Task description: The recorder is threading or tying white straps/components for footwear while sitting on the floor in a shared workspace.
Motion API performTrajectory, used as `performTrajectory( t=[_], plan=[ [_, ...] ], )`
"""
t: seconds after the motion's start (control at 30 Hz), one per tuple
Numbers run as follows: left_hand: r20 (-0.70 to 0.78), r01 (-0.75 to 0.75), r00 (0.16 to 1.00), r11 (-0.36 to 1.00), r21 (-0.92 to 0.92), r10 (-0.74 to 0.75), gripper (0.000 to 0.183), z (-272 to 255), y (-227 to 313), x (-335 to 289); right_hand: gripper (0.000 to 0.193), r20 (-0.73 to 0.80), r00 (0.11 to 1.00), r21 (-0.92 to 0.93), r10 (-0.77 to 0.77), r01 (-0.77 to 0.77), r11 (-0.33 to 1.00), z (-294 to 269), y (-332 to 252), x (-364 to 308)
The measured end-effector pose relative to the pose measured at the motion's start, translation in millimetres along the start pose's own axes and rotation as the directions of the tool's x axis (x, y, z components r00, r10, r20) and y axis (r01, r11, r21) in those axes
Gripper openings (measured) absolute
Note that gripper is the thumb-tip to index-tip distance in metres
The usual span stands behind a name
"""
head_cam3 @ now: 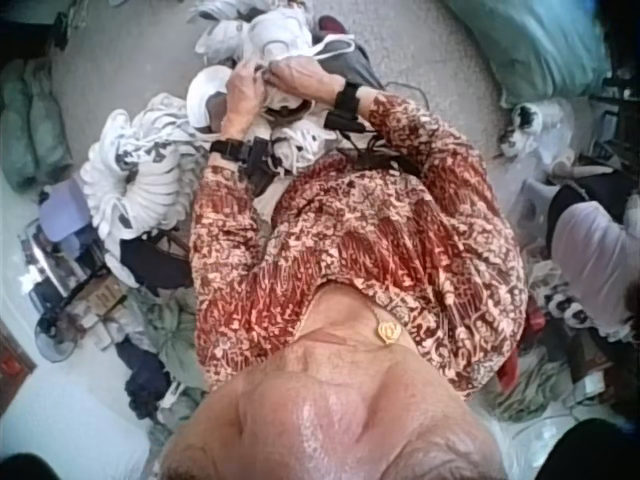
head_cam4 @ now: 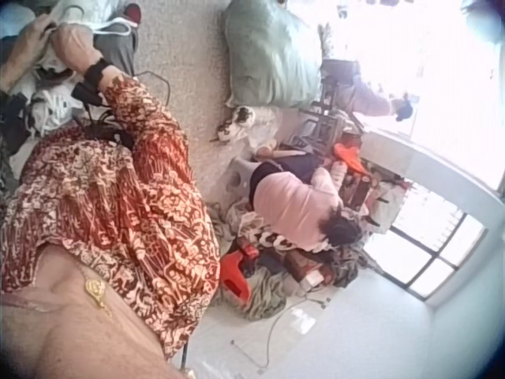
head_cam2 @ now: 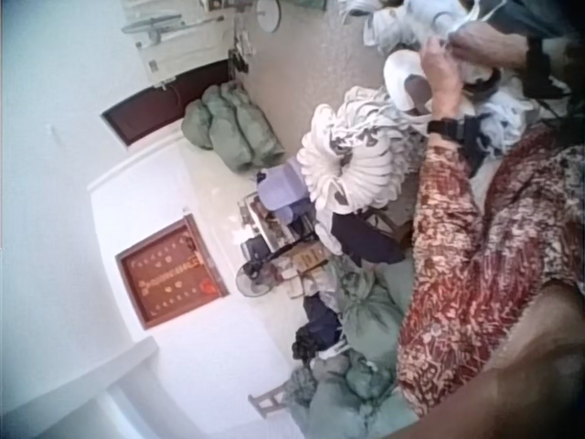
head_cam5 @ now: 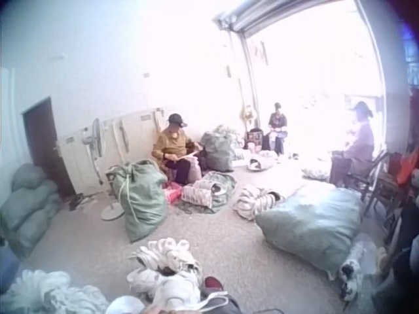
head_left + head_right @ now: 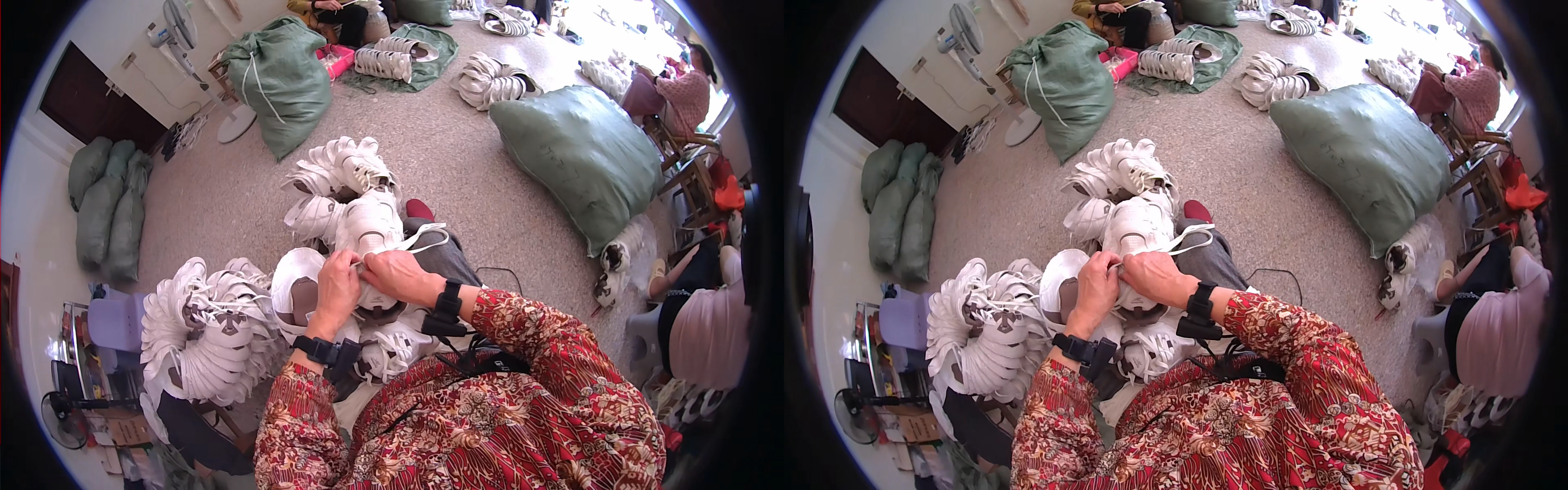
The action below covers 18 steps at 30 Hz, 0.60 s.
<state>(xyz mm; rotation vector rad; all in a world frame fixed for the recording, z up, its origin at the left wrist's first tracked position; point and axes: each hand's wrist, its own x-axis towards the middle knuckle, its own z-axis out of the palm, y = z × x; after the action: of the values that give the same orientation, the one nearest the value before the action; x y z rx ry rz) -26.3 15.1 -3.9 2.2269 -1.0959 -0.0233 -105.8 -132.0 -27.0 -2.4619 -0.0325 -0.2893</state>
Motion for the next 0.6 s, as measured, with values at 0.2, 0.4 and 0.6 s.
performTrajectory(
  t=[0.2, 0.4, 0.6],
  plan=[
    [-0.008, 0.186, 0.981, 0.963, -0.196, -0.191, 0.013, 1.5, -2.9, 3.3, 0.022, 0.036, 0.999, -0.109, -0.016, 0.02, 0.994, 9.5, 4.2, 9.6],
    [0.002, 0.28, 0.957, 0.923, -0.262, -0.29, 0.011, -2.4, -5.1, -2.5, 0.016, 0.396, 0.847, 0.33, -0.354, 0.229, 0.916, -63.9, -16.0, -36.1],
    [-0.024, 0.225, 0.971, 0.945, -0.238, -0.237, 0.011, -0.4, -5.6, -4.0, 0.013, 0.099, 0.942, 0.352, -0.32, 0.268, 0.897, -63.5, -19.6, -31.9]
  ],
)
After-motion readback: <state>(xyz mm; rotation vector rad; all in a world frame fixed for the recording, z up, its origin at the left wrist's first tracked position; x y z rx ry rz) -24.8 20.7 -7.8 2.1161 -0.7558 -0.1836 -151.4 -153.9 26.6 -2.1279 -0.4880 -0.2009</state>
